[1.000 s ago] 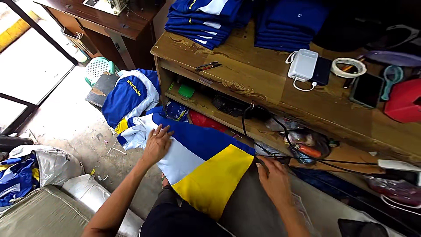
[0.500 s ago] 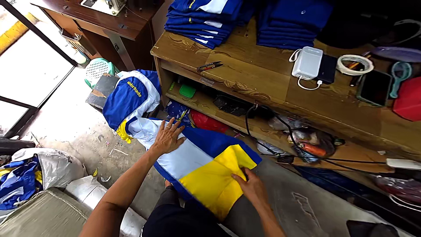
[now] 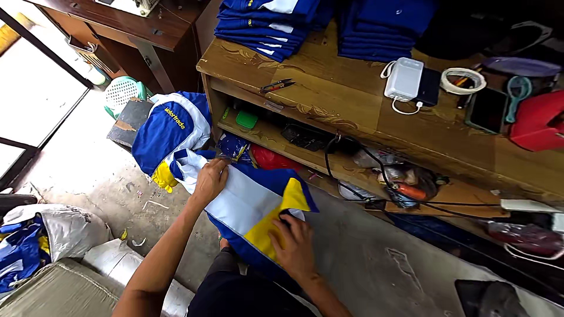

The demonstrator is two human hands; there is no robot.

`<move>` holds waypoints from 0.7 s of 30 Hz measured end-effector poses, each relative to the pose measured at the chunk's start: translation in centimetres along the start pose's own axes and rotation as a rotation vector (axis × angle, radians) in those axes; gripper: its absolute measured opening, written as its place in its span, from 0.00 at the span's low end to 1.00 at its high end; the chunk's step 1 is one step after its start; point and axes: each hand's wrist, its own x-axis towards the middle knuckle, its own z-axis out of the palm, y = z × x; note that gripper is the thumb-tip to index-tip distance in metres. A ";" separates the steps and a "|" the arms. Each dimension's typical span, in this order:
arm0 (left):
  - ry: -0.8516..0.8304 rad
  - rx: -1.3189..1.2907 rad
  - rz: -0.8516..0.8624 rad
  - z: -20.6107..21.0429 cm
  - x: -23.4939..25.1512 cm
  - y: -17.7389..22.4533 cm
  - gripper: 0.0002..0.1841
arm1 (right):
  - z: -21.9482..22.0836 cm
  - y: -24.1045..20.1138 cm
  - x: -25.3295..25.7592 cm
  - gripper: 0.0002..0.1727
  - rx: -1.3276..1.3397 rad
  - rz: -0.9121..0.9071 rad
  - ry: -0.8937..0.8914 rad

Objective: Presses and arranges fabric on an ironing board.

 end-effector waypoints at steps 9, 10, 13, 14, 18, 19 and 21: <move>-0.299 0.259 0.025 2.0 -1.1 -3.5 0.34 | 3.3 -0.1 2.7 0.37 -0.053 -0.071 -0.281; -0.297 0.254 0.031 2.1 -1.1 -3.6 0.35 | 2.7 0.7 2.4 0.37 -0.069 -0.032 -0.277; -0.278 0.299 0.004 2.0 -1.2 -2.7 0.36 | 0.1 4.3 0.9 0.33 -0.136 0.115 -0.197; -0.268 0.330 -0.016 2.3 -1.2 -1.9 0.37 | -1.0 5.8 0.3 0.33 -0.154 0.171 -0.155; -0.225 0.337 0.031 5.4 -1.9 2.3 0.33 | -5.6 11.6 -1.9 0.39 -0.169 0.385 -0.042; -0.229 0.330 0.047 6.1 -2.0 3.4 0.33 | -6.4 12.5 -2.2 0.41 -0.154 0.402 -0.008; -0.206 0.315 0.069 7.1 -2.5 5.5 0.34 | -7.3 13.3 -2.9 0.39 -0.140 0.369 0.043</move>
